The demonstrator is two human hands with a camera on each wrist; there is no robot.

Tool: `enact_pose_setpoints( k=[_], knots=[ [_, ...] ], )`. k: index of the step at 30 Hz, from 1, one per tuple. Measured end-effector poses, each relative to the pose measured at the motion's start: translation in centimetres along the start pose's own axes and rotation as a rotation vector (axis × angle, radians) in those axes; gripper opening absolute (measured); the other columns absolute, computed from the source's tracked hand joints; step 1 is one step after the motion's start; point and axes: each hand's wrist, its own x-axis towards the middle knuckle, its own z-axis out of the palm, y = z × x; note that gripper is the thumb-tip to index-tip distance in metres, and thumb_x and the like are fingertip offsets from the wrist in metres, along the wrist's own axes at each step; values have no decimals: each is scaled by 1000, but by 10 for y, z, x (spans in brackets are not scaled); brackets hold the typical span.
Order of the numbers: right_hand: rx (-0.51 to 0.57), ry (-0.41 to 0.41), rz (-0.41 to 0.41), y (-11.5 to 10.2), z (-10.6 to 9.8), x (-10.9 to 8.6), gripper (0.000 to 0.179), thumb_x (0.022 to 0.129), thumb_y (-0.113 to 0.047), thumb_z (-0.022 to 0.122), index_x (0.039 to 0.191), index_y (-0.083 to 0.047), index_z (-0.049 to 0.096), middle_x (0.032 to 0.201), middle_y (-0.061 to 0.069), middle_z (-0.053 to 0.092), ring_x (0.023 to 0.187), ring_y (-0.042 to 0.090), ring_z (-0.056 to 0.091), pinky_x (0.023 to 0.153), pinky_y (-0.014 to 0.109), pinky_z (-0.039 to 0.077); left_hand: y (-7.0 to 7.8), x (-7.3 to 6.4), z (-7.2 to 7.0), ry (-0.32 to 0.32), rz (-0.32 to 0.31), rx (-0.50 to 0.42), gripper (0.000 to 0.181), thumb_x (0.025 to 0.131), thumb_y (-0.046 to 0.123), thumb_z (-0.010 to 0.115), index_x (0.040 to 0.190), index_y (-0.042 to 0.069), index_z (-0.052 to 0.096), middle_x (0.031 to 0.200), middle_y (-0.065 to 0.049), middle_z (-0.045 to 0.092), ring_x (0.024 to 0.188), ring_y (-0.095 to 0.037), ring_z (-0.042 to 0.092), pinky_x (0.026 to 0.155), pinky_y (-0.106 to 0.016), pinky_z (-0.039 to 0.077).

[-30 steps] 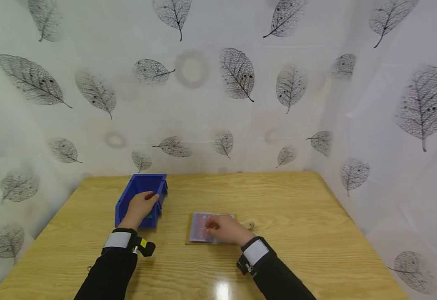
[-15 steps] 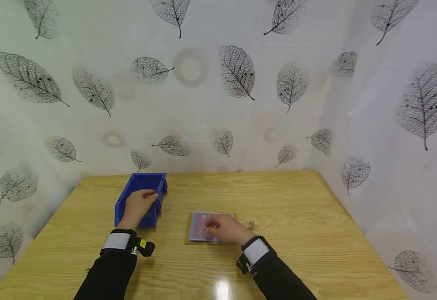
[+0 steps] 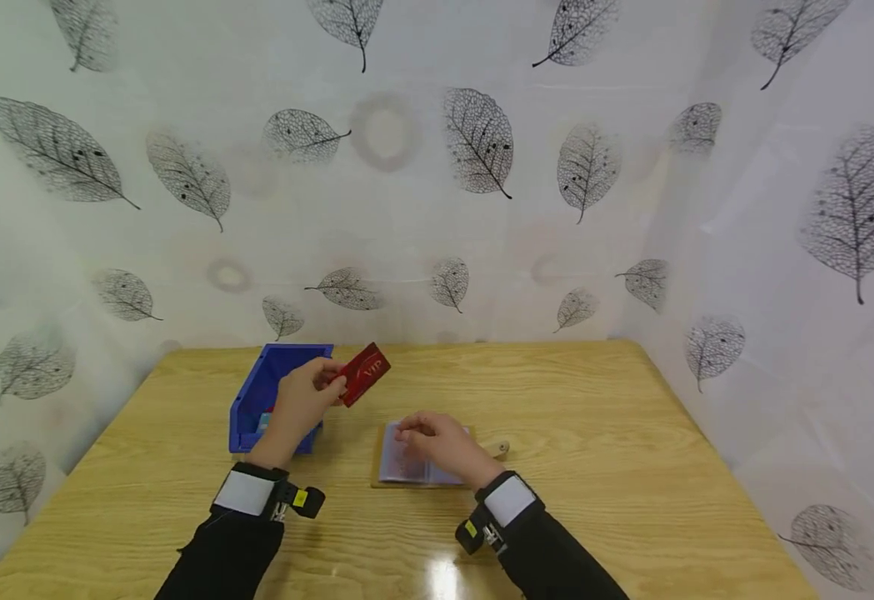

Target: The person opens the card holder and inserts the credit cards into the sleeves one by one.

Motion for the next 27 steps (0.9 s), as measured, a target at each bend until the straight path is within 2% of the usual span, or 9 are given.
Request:
enact_pose_setpoints(
  k=[3, 6, 10, 14, 16, 21, 22, 24, 27],
  knots=[
    [290, 108, 57, -4, 5, 1, 43, 103, -19, 47, 136, 8, 45, 127, 19, 59, 107, 25, 62, 90, 38, 50, 6, -10, 17, -128, -40, -152, 15, 88, 0, 66, 103, -3, 66, 90, -13, 68, 73, -21, 67, 59, -30, 56],
    [512, 229, 102, -6, 8, 2, 40, 102, -17, 48, 134, 7, 44, 116, 13, 62, 99, 18, 63, 86, 32, 50, 7, -19, 34, -223, -100, -256, 14, 89, -2, 64, 102, -5, 63, 89, -14, 66, 74, -21, 68, 61, -34, 57],
    [595, 319, 105, -5, 10, 2, 27, 100, -12, 51, 121, 5, 48, 95, 4, 62, 86, 13, 61, 80, 28, 49, 5, -29, 49, -254, -175, -338, 16, 91, 0, 63, 105, -5, 61, 87, -12, 65, 73, -19, 66, 63, -36, 58],
    [570, 378, 72, -3, 8, 1, 16, 98, -10, 55, 108, 3, 52, 88, 3, 62, 79, 13, 60, 77, 29, 51, 2, -33, 54, -276, -160, -353, 21, 92, 6, 65, 110, -4, 62, 89, -12, 67, 76, -20, 67, 64, -35, 58],
    [562, 418, 70, -3, 5, 1, 14, 98, -10, 55, 104, 2, 53, 87, 4, 62, 77, 14, 62, 75, 29, 52, -1, -35, 54, -308, -115, -249, 25, 93, 17, 66, 112, 1, 64, 92, -9, 68, 80, -20, 67, 68, -35, 57],
    [485, 488, 108, 8, -13, 0, 16, 98, -10, 56, 106, 5, 57, 84, 4, 63, 73, 13, 61, 67, 27, 52, -12, -44, 51, -461, 47, 245, 47, 88, 41, 69, 120, 7, 66, 107, -7, 69, 98, -22, 64, 83, -40, 52],
    [447, 490, 121, 11, -16, -2, 17, 98, -9, 56, 106, 6, 57, 83, 3, 62, 72, 12, 60, 66, 26, 52, -15, -46, 51, -493, 79, 313, 51, 86, 42, 71, 121, 5, 66, 110, -8, 68, 101, -24, 64, 87, -42, 51],
    [368, 498, 156, 18, -22, -4, 16, 97, -7, 56, 104, 8, 59, 79, 3, 62, 68, 11, 59, 62, 25, 51, -18, -51, 52, -546, 114, 401, 56, 81, 41, 76, 122, 4, 66, 116, -11, 66, 107, -28, 62, 92, -45, 48],
    [267, 488, 222, 27, -26, -7, 15, 96, -5, 58, 101, 9, 61, 77, 4, 61, 64, 12, 58, 60, 25, 51, -20, -53, 54, -564, 168, 459, 59, 74, 36, 83, 119, 2, 67, 115, -13, 67, 106, -28, 62, 93, -43, 48]
  ],
)
